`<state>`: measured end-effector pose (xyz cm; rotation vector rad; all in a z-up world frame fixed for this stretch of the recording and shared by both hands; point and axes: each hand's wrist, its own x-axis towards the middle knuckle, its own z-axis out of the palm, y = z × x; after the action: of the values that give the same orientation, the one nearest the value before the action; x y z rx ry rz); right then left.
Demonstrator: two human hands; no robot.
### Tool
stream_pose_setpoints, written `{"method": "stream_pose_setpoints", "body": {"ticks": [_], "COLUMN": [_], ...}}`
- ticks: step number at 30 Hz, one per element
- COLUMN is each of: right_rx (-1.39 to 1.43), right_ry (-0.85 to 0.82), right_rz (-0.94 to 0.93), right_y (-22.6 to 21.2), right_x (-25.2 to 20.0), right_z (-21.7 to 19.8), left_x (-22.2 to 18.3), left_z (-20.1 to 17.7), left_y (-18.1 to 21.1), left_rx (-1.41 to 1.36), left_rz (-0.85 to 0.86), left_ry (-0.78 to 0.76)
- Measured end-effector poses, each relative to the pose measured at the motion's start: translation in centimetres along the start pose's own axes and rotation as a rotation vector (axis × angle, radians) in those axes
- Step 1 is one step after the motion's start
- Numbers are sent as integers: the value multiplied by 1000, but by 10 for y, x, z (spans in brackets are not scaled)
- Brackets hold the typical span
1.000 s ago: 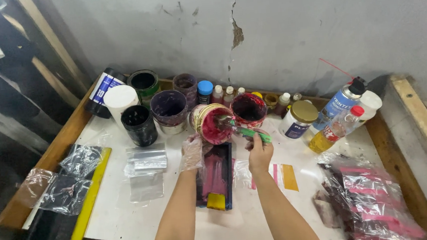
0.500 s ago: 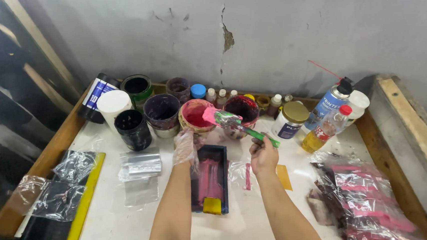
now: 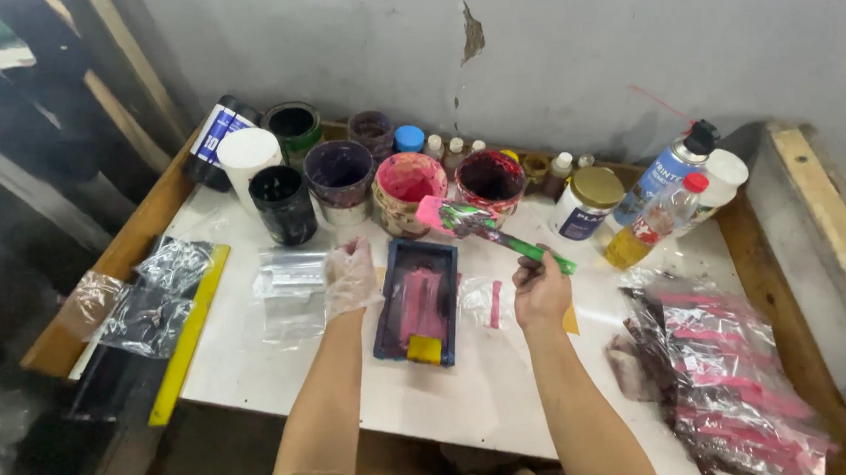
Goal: Applying and spreading pink ink onto a small screen printing frame using a sponge and a brush.
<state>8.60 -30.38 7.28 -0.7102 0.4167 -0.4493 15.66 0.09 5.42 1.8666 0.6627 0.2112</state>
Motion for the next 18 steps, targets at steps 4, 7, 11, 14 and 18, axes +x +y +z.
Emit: {"method": "stream_pose_setpoints", "body": {"ticks": [4, 7, 11, 14, 18], "right_rx": [-159, -353, -637, -683, -702], "right_ry": [-98, -214, -425, -484, -532], "right_rz": [-152, -302, -534, -591, -617], "right_y": [-11, -14, -13, -3, -3], "right_x": [-27, -53, -68, -64, -72], "right_z": [-28, -36, -43, -49, -44], "left_x": [-73, -68, -73, -130, -114], "left_z": [-39, -10, -18, -21, -24], "left_y": [13, -50, -71, -23, -54], "left_rx": [369, 324, 575, 681, 687], "left_rz": [34, 35, 424, 446, 560], "left_ry": [241, 141, 69, 417, 356]}}
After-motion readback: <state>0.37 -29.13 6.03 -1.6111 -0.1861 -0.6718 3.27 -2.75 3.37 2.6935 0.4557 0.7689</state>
